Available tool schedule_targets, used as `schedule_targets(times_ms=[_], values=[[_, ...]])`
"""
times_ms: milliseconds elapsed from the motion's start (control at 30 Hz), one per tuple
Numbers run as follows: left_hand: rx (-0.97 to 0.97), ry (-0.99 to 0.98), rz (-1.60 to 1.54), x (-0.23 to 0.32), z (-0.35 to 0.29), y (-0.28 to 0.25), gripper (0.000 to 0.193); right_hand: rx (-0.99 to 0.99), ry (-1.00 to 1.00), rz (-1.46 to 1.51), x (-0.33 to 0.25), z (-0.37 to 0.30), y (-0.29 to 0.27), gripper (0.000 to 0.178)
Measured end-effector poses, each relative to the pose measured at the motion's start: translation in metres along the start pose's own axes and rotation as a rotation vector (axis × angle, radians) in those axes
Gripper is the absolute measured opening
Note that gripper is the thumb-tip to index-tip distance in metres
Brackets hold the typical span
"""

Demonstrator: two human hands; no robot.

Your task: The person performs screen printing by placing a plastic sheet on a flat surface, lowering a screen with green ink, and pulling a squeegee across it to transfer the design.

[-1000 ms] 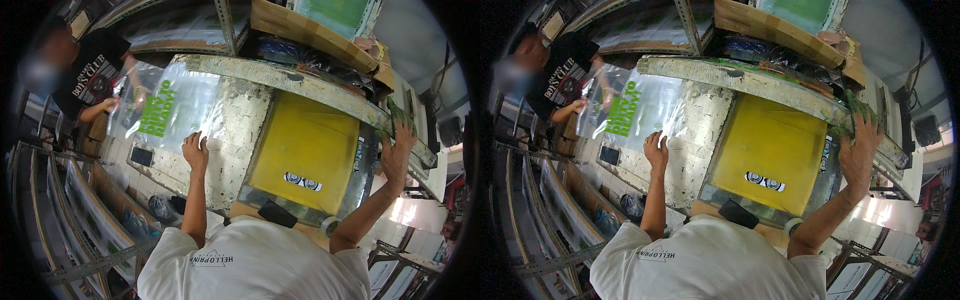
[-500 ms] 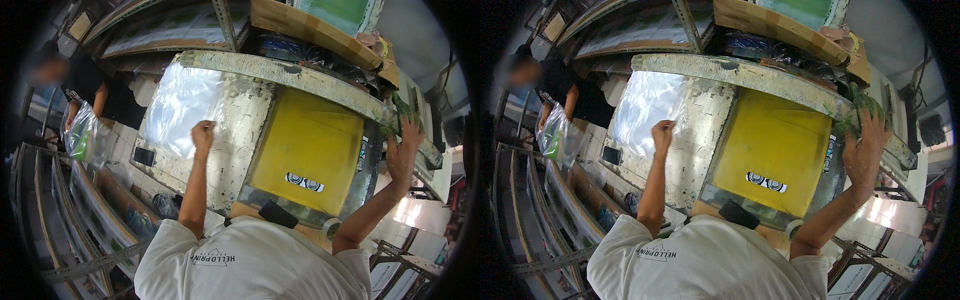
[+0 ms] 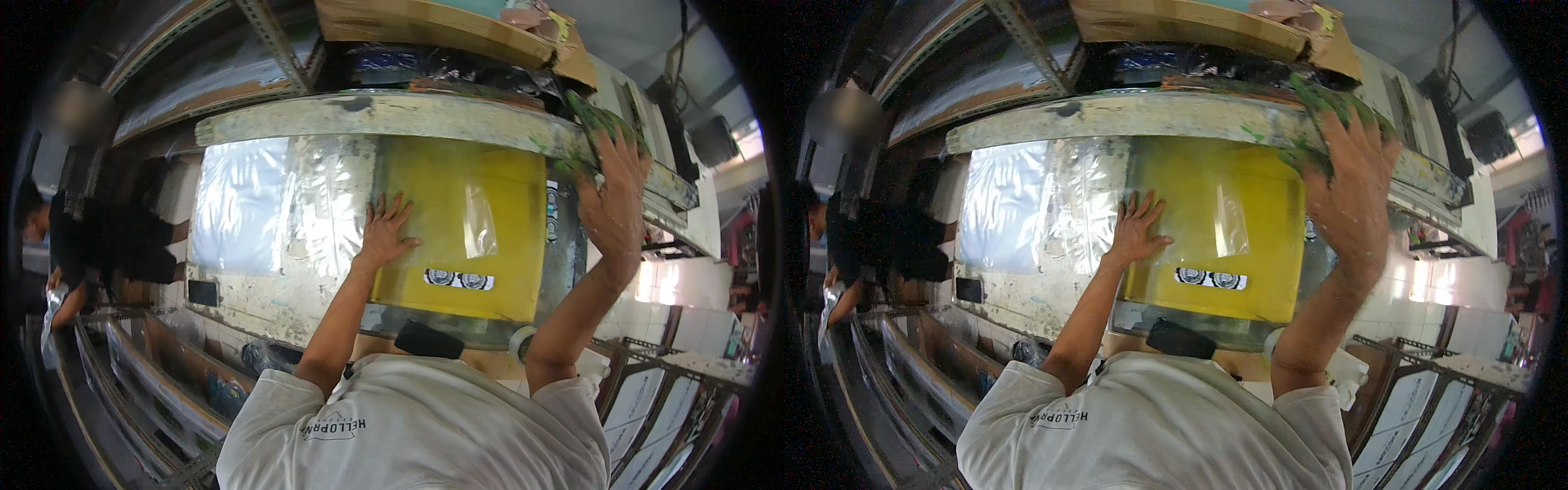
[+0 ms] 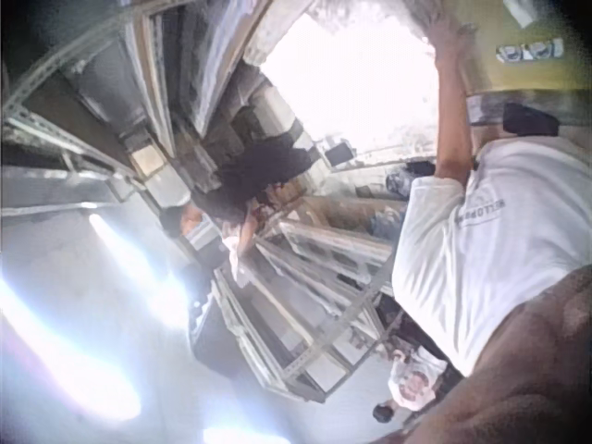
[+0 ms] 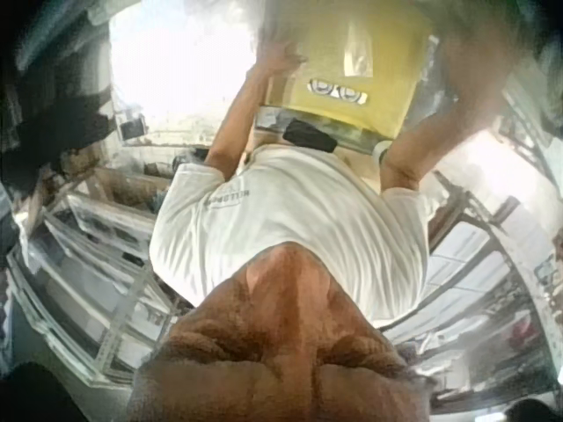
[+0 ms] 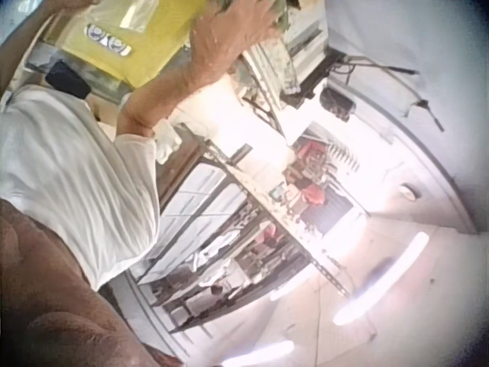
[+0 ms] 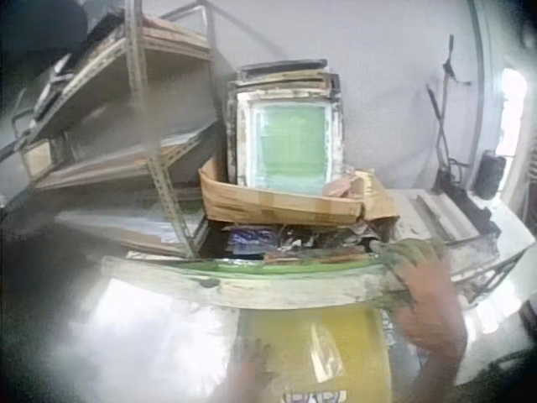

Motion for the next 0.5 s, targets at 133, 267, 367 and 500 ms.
schedule_targets(times_ms=[133,267,367,500], values=[[-0.01,0.133,-0.03,0.046,0.044,0.016,0.082,0.013,-0.015,-0.002,0.001,0.0,0.0,0.053],[-0.062,0.225,-0.036,0.082,0.063,0.022,0.082,-0.021,0.008,0.08,-0.005,0.002,-0.004,0.053],[-0.068,0.24,-0.047,0.096,0.064,0.025,0.081,-0.027,-0.028,0.081,-0.005,0.003,-0.007,0.051],[-0.082,0.235,-0.049,0.104,0.053,0.026,0.081,-0.007,-0.046,0.078,-0.002,0.001,-0.002,0.05]])
Point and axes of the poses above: each hand's wrist, its own z-axis towards the middle knuckle, its own y-axis out of the palm, x = y × z, the point moved 3 cm from there along z, towards the middle knuckle, and after that the axes turned 14 degrees about z, right-handed, at the moved point
